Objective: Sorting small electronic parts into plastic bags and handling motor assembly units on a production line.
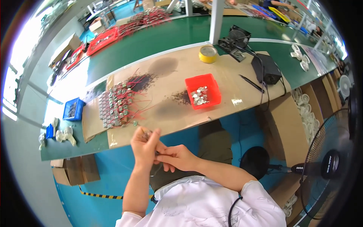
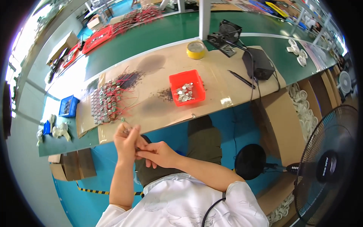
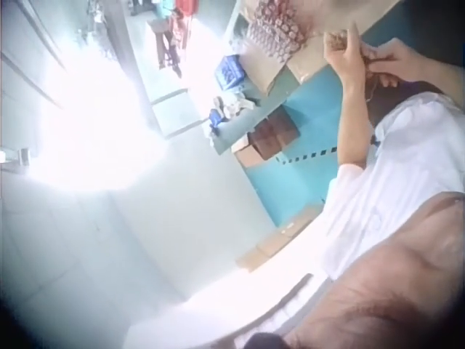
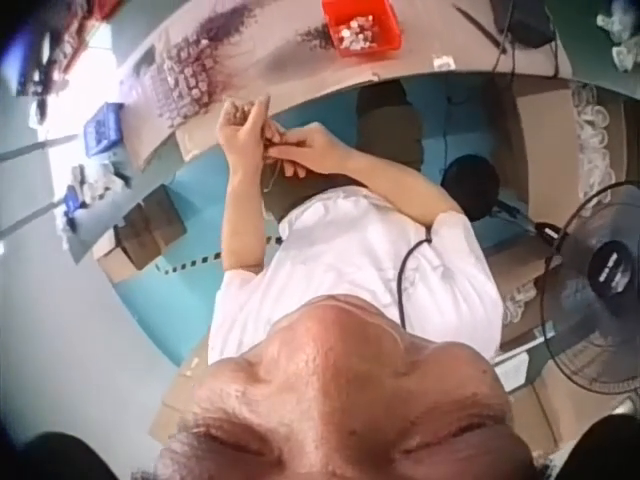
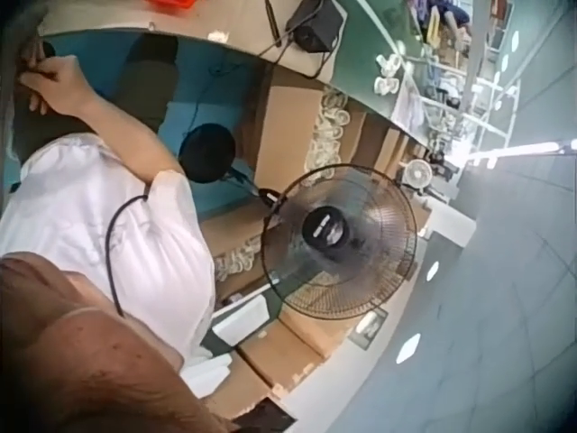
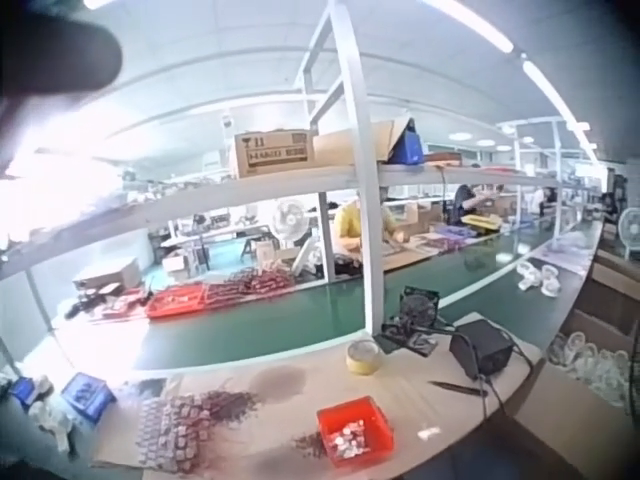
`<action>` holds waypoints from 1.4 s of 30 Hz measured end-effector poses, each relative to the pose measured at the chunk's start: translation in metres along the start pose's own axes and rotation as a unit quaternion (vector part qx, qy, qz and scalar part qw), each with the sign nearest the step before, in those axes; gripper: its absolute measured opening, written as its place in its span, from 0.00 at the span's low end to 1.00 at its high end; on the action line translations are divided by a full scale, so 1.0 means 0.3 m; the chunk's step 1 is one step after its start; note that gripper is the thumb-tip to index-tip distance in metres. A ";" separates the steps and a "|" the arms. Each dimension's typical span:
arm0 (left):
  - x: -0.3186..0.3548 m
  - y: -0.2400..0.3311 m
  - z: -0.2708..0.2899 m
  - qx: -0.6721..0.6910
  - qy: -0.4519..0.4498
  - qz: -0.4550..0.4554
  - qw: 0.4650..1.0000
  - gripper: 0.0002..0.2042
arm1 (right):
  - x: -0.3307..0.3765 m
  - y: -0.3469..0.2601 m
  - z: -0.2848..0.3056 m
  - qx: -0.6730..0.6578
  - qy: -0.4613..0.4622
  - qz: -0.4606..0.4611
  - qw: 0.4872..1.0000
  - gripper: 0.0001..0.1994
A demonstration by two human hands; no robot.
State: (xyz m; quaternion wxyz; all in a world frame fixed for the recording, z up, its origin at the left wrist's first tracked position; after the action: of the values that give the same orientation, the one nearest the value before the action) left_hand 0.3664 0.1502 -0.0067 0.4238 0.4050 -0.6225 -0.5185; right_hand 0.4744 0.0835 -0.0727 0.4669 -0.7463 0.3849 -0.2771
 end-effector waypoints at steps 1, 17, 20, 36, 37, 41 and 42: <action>-0.032 0.047 0.001 -0.023 0.005 -0.028 0.999 0.14 | 0.002 -0.029 -0.004 0.013 0.010 0.050 0.999 0.11; -0.678 0.124 0.016 -0.604 0.028 -0.005 0.796 0.40 | 0.255 -0.273 0.393 0.186 0.413 0.129 0.882 0.09; -0.480 0.080 -0.013 -0.596 0.072 -0.221 0.768 0.29 | 0.296 -0.277 0.468 0.243 0.473 0.145 0.835 0.10; -0.159 -0.260 0.030 -0.312 0.016 -0.282 0.907 0.05 | 0.210 -0.267 0.638 0.540 0.463 -0.044 0.702 0.21; -0.171 -0.262 0.032 -0.316 0.025 -0.288 0.903 0.05 | 0.203 -0.284 0.644 0.555 0.469 -0.001 0.687 0.20; -0.180 -0.213 0.018 -0.350 0.013 -0.277 0.895 0.03 | 0.188 -0.410 0.589 0.586 0.487 0.095 0.641 0.08; -0.167 -0.204 0.023 -0.369 0.007 -0.264 0.891 0.03 | 0.179 -0.438 0.568 0.589 0.500 0.158 0.615 0.05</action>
State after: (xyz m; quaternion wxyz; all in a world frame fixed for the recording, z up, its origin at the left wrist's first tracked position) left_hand 0.3794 0.1913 -0.0733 0.3949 0.3721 -0.2534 -0.8008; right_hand 0.6771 0.1562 -0.0201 0.5778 0.0155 0.4248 -0.6967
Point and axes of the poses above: each hand's wrist, its own x-axis away from the middle knuckle, its own z-axis out of the back of the hand, y = z × x, the point moved 3 cm from there along -x, towards the middle knuckle, and after that the axes turned 12 degrees about -y, right-handed, at the moved point
